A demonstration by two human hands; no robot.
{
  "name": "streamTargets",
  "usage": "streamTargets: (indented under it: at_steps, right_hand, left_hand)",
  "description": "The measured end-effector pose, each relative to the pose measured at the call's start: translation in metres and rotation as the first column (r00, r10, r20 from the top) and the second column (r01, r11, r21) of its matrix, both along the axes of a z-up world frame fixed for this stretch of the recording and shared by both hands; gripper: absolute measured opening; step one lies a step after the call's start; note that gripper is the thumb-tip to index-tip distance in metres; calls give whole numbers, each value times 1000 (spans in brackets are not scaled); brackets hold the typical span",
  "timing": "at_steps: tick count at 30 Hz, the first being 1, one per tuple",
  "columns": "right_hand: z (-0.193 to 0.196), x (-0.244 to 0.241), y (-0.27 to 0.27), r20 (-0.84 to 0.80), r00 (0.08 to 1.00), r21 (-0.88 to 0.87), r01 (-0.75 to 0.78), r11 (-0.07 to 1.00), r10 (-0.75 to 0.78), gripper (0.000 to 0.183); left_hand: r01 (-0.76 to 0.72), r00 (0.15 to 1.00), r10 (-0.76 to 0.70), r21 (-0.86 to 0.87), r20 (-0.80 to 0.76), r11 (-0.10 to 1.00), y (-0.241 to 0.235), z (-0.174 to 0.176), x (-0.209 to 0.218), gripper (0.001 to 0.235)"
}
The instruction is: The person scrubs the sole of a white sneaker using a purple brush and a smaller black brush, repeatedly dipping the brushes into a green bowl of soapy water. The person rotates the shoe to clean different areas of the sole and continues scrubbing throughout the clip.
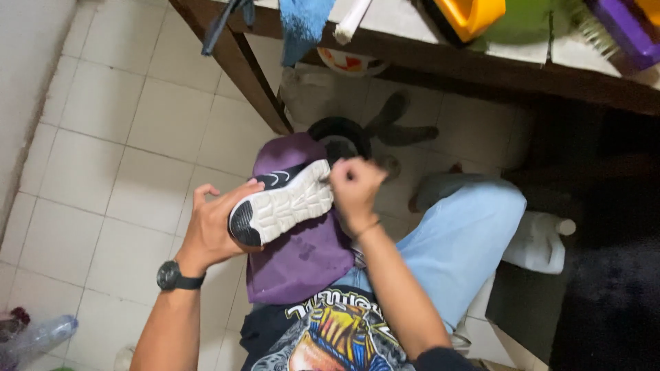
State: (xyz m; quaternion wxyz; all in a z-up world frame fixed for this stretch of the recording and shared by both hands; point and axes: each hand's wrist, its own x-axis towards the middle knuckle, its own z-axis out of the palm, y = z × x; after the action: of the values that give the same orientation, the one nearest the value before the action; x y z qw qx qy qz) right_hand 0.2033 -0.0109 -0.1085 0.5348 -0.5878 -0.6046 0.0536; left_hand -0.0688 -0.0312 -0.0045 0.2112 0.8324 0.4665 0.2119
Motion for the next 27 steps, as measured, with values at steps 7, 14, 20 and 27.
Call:
streamTargets:
  at_steps: [7,14,20,27]
  right_hand:
    - [16,-3,18,-40,998,17,39,999,-39,33]
    - [41,-2,19,-145,989,-41,14,999,-20,36]
    - [-34,38,37,-19,971,-110,236,966,-239,27]
    - [-7,10,23,-134,977,-193,139,971,-166,24]
  left_hand:
    - [11,998,-8,-53,65,999,7,0,-12,100]
    - [-2,998,6,-72,57,997,1,-11,-11,99]
    - [-41,999,41,13,-6,999,-6,-13,-1,97]
    - [-64,998,64,28,-12,998,-10,-9,12,86]
